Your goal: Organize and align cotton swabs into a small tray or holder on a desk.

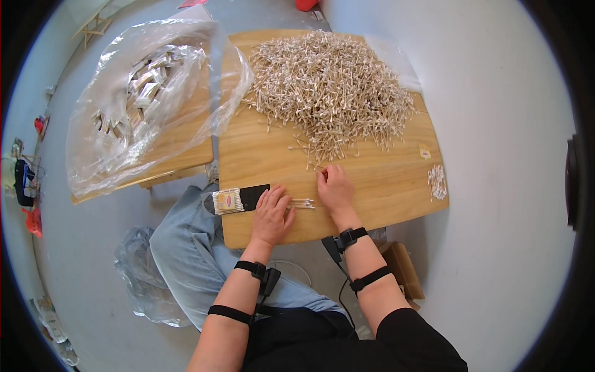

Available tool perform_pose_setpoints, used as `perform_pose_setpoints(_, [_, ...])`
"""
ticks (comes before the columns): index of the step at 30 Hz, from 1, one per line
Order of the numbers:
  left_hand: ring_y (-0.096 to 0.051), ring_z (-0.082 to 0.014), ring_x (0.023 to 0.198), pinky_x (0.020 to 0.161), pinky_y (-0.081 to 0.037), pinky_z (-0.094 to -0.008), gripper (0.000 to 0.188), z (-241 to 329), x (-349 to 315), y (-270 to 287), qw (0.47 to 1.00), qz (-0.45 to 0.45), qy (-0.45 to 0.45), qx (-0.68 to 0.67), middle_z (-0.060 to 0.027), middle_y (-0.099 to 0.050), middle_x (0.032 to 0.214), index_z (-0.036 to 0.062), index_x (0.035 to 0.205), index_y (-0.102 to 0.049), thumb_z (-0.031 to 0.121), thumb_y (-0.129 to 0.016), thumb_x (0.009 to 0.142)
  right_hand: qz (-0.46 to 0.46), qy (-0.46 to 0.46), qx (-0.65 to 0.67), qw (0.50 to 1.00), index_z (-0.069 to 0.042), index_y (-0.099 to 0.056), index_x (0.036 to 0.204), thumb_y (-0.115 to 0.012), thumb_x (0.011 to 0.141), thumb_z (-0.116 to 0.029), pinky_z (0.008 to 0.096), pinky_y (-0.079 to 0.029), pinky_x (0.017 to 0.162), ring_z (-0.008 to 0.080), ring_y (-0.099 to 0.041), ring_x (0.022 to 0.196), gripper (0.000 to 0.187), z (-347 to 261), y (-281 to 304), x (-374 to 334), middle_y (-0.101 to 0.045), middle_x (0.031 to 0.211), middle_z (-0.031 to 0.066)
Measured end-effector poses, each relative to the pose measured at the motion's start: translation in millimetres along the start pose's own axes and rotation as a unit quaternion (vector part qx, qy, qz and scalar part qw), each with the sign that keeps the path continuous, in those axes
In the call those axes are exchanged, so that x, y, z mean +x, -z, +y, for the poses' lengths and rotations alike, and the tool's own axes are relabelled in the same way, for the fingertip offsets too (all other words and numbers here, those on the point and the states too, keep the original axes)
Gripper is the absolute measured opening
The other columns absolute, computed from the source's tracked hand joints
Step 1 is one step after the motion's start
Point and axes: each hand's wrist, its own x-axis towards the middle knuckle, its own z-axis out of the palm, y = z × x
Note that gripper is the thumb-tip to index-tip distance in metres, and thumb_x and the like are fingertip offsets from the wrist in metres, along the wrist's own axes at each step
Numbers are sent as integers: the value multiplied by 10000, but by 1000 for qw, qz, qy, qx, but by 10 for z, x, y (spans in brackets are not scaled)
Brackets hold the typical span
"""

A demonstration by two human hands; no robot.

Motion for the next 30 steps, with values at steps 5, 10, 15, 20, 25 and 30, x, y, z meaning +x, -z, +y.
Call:
perform_pose_setpoints(5, [-503, -327, 1352, 1167, -365, -480, 415, -10, -11, 10, 1000, 15, 18, -18, -150, -556, 1398, 67, 1263, -615, 222, -691, 885, -4, -14, 109, 994, -83, -639, 856, -709, 875, -141, 426, -505, 654, 315, -642, 764, 93, 7, 33, -91, -639, 854, 108])
perform_pose_setpoints(10, [-459, -313, 1400, 1183, -341, -475, 510, 57, 27, 48, 1000, 0, 15, 14, -144, -508, 1478, 70, 1358, -575, 239, -694, 892, -111, -38, 193, 974, -82, -675, 923, -706, 873, -135, 401, -517, 683, 297, -650, 786, 79, -42, 234, -280, -653, 893, 103])
perform_pose_setpoints(15, [-456, -304, 1408, 1186, -334, -479, 475, 9, 9, 5, 999, -9, -8, 44, -137, -508, 1480, 69, 1326, -594, 249, -694, 898, 19, 9, 75, 997, -77, -668, 968, -718, 865, -148, 415, -521, 738, 330, -645, 882, 134, 127, 171, -2, -647, 969, 117])
perform_pose_setpoints(20, [-475, -306, 1391, 1182, -341, -477, 422, 4, 5, -4, 1000, -9, -5, 16, -137, -531, 1446, 64, 1268, -606, 248, -694, 898, -30, 35, 31, 998, -70, -645, 916, -717, 865, -149, 435, -511, 725, 343, -637, 874, 118, 228, 144, 72, -639, 951, 113])
perform_pose_setpoints(25, [-462, -301, 1405, 1187, -334, -470, 453, -25, -18, -2, 1000, 2, 13, 6, -139, -524, 1458, 74, 1307, -591, 258, -688, 904, -61, 55, 78, 994, -69, -641, 895, -718, 869, -147, 430, -513, 706, 328, -643, 845, 112, 123, 205, -154, -639, 916, 106])
perform_pose_setpoints(30, [-440, -288, 1428, 1198, -317, -464, 463, 75, 38, 27, 999, -11, 4, 34, -139, -507, 1483, 87, 1325, -599, 277, -680, 911, -62, -40, 148, 986, -77, -643, 942, -739, 868, -196, 434, -524, 705, 332, -651, 841, 170, -5, 189, -233, -644, 913, 119])
